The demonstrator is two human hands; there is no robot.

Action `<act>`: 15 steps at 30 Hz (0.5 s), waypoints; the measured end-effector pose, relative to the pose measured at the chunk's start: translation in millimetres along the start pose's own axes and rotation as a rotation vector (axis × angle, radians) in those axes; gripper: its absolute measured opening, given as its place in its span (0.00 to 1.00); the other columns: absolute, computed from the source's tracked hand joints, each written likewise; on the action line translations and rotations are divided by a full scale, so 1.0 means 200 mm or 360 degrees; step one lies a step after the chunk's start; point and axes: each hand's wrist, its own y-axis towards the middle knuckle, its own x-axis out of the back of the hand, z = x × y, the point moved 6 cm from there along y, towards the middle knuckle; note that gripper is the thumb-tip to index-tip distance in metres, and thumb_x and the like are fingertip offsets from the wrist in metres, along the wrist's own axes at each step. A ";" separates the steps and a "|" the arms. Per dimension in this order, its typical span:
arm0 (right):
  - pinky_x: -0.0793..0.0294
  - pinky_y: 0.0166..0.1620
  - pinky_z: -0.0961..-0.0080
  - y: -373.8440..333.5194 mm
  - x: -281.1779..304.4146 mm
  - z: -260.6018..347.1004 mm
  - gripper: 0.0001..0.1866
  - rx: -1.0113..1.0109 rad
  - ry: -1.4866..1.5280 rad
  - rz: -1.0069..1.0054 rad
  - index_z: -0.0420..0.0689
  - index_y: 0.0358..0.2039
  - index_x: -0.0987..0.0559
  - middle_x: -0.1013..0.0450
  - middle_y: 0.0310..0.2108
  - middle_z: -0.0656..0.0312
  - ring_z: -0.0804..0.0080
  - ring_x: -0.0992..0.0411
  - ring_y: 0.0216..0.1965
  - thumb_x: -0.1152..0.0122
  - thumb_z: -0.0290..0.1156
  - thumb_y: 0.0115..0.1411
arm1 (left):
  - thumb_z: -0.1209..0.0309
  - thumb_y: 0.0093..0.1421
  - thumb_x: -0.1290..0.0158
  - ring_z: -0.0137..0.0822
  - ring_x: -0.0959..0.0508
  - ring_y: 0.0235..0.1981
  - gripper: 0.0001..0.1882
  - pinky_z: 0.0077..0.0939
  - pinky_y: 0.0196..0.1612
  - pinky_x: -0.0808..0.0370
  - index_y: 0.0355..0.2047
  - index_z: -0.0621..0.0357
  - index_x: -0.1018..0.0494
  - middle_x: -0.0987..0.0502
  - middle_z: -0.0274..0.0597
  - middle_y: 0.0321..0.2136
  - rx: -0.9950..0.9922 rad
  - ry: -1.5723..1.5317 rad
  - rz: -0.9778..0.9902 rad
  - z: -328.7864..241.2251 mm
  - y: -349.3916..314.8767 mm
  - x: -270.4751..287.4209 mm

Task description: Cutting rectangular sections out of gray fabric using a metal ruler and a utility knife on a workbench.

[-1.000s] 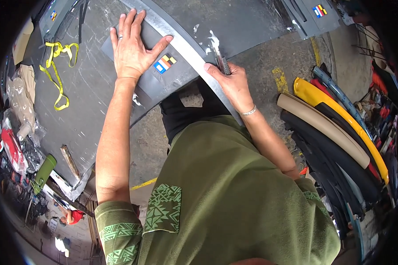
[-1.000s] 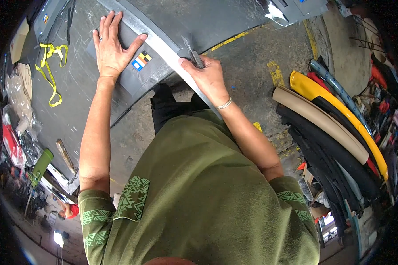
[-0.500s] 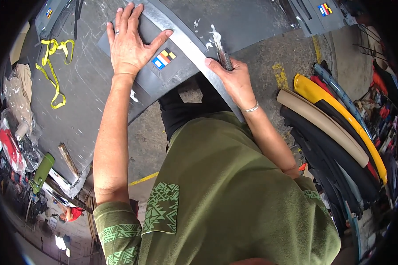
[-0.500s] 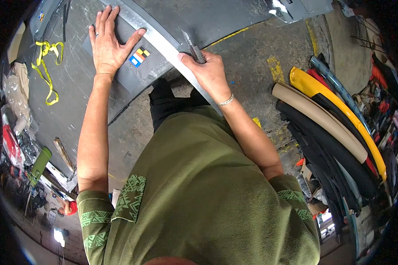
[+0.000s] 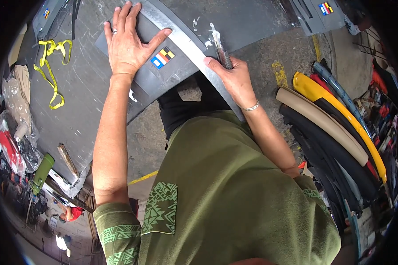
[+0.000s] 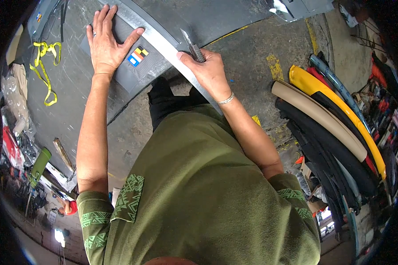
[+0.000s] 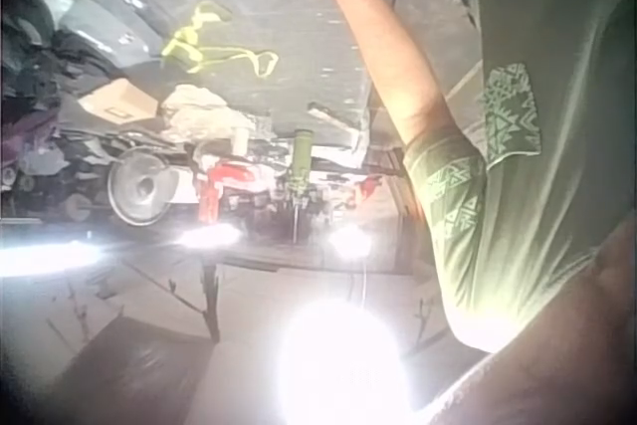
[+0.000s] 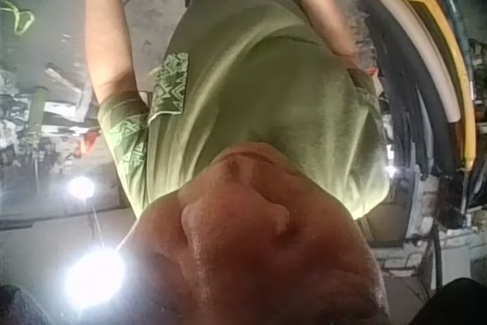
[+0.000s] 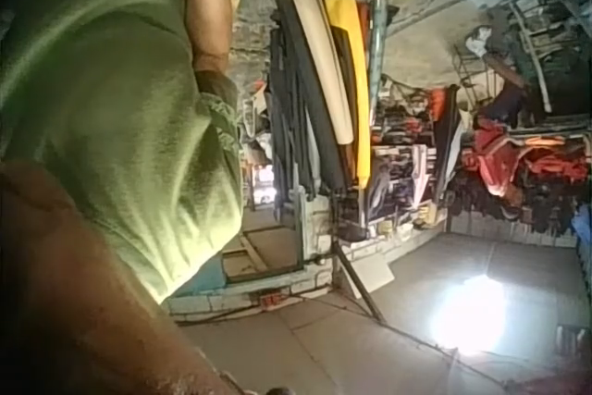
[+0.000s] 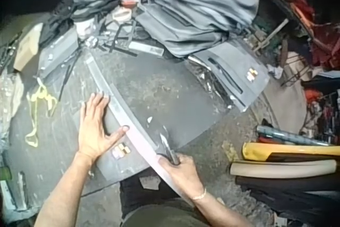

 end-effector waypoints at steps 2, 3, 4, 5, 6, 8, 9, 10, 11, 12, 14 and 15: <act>0.40 0.29 0.81 0.00 0.00 0.00 0.22 0.0001 0.0003 0.0001 0.41 0.23 0.20 0.33 0.23 0.76 0.86 0.40 0.26 0.22 0.46 0.57 | 0.30 0.50 0.37 0.46 0.42 0.73 0.52 0.56 0.75 0.54 0.68 0.47 0.34 0.36 0.42 0.69 -0.0002 0.0003 0.0000 0.00 0.00 0.00; 0.40 0.29 0.81 0.01 0.01 -0.01 0.22 0.0000 0.0003 0.0000 0.41 0.23 0.20 0.33 0.23 0.76 0.86 0.40 0.26 0.22 0.46 0.57 | 0.30 0.50 0.37 0.46 0.42 0.73 0.52 0.56 0.75 0.54 0.68 0.47 0.34 0.36 0.42 0.69 -0.0005 0.0006 -0.0001 0.00 0.00 0.00; 0.36 0.29 0.80 0.01 0.01 -0.02 0.22 0.0023 -0.0027 0.0004 0.39 0.26 0.18 0.30 0.21 0.73 0.85 0.37 0.26 0.24 0.47 0.57 | 0.30 0.50 0.37 0.46 0.42 0.73 0.52 0.56 0.75 0.54 0.68 0.47 0.34 0.36 0.42 0.69 -0.0005 0.0005 -0.0001 0.00 0.00 0.00; 0.32 0.29 0.78 0.01 0.01 -0.02 0.23 0.0046 -0.0057 0.0008 0.36 0.29 0.15 0.28 0.20 0.70 0.83 0.34 0.25 0.25 0.48 0.57 | 0.30 0.49 0.37 0.46 0.41 0.73 0.52 0.56 0.75 0.54 0.68 0.47 0.34 0.35 0.42 0.69 0.0001 0.0001 0.0000 0.00 0.00 0.00; 0.32 0.29 0.78 0.01 0.01 -0.02 0.23 0.0045 -0.0057 0.0007 0.36 0.29 0.15 0.28 0.20 0.70 0.83 0.34 0.25 0.25 0.48 0.57 | 0.30 0.49 0.37 0.45 0.41 0.73 0.53 0.56 0.75 0.54 0.68 0.47 0.34 0.35 0.42 0.69 0.0007 -0.0003 0.0001 -0.01 0.01 0.00; 0.33 0.28 0.78 0.01 0.01 -0.02 0.23 0.0046 -0.0034 0.0007 0.37 0.28 0.16 0.29 0.19 0.71 0.84 0.34 0.24 0.25 0.48 0.57 | 0.30 0.49 0.37 0.45 0.41 0.73 0.53 0.56 0.75 0.54 0.68 0.47 0.34 0.35 0.41 0.69 0.0005 -0.0005 -0.0001 -0.01 0.00 0.00; 0.33 0.28 0.78 0.01 0.01 -0.01 0.23 0.0045 -0.0034 0.0008 0.37 0.28 0.16 0.29 0.19 0.71 0.84 0.34 0.24 0.25 0.48 0.57 | 0.30 0.49 0.37 0.45 0.41 0.73 0.53 0.56 0.75 0.54 0.67 0.47 0.34 0.35 0.41 0.69 0.0004 -0.0007 -0.0003 -0.01 0.00 0.00; 0.33 0.28 0.78 0.01 0.01 -0.01 0.23 0.0037 -0.0052 0.0006 0.37 0.27 0.16 0.30 0.19 0.71 0.84 0.35 0.24 0.26 0.48 0.57 | 0.30 0.49 0.37 0.45 0.41 0.73 0.53 0.56 0.75 0.54 0.67 0.47 0.34 0.35 0.41 0.69 0.0005 -0.0006 -0.0003 0.00 0.00 0.00; 0.34 0.28 0.78 0.01 0.01 -0.01 0.23 0.0029 -0.0069 0.0002 0.37 0.27 0.16 0.30 0.19 0.71 0.84 0.35 0.24 0.26 0.48 0.57 | 0.30 0.49 0.37 0.45 0.41 0.73 0.53 0.56 0.75 0.54 0.67 0.47 0.34 0.35 0.41 0.69 0.0000 0.0009 -0.0001 0.00 0.00 0.00; 0.34 0.28 0.78 0.01 0.01 -0.01 0.23 0.0029 -0.0069 0.0001 0.37 0.27 0.16 0.30 0.19 0.71 0.84 0.35 0.24 0.26 0.48 0.57 | 0.30 0.49 0.37 0.45 0.41 0.73 0.53 0.56 0.75 0.54 0.67 0.48 0.34 0.35 0.41 0.69 -0.0006 0.0024 0.0002 0.00 0.00 0.01; 0.34 0.28 0.78 0.01 0.00 -0.02 0.23 0.0036 -0.0046 0.0001 0.37 0.27 0.16 0.30 0.19 0.72 0.84 0.35 0.24 0.26 0.49 0.57 | 0.30 0.49 0.37 0.45 0.41 0.73 0.53 0.56 0.75 0.54 0.67 0.48 0.34 0.35 0.42 0.69 -0.0003 0.0029 0.0002 0.00 0.00 0.01; 0.34 0.28 0.78 0.01 0.00 -0.02 0.23 0.0035 -0.0046 0.0003 0.37 0.27 0.16 0.30 0.19 0.72 0.84 0.35 0.24 0.26 0.49 0.57 | 0.30 0.49 0.37 0.45 0.41 0.73 0.53 0.56 0.75 0.54 0.67 0.48 0.34 0.35 0.42 0.69 0.0000 0.0034 0.0002 0.00 0.00 0.01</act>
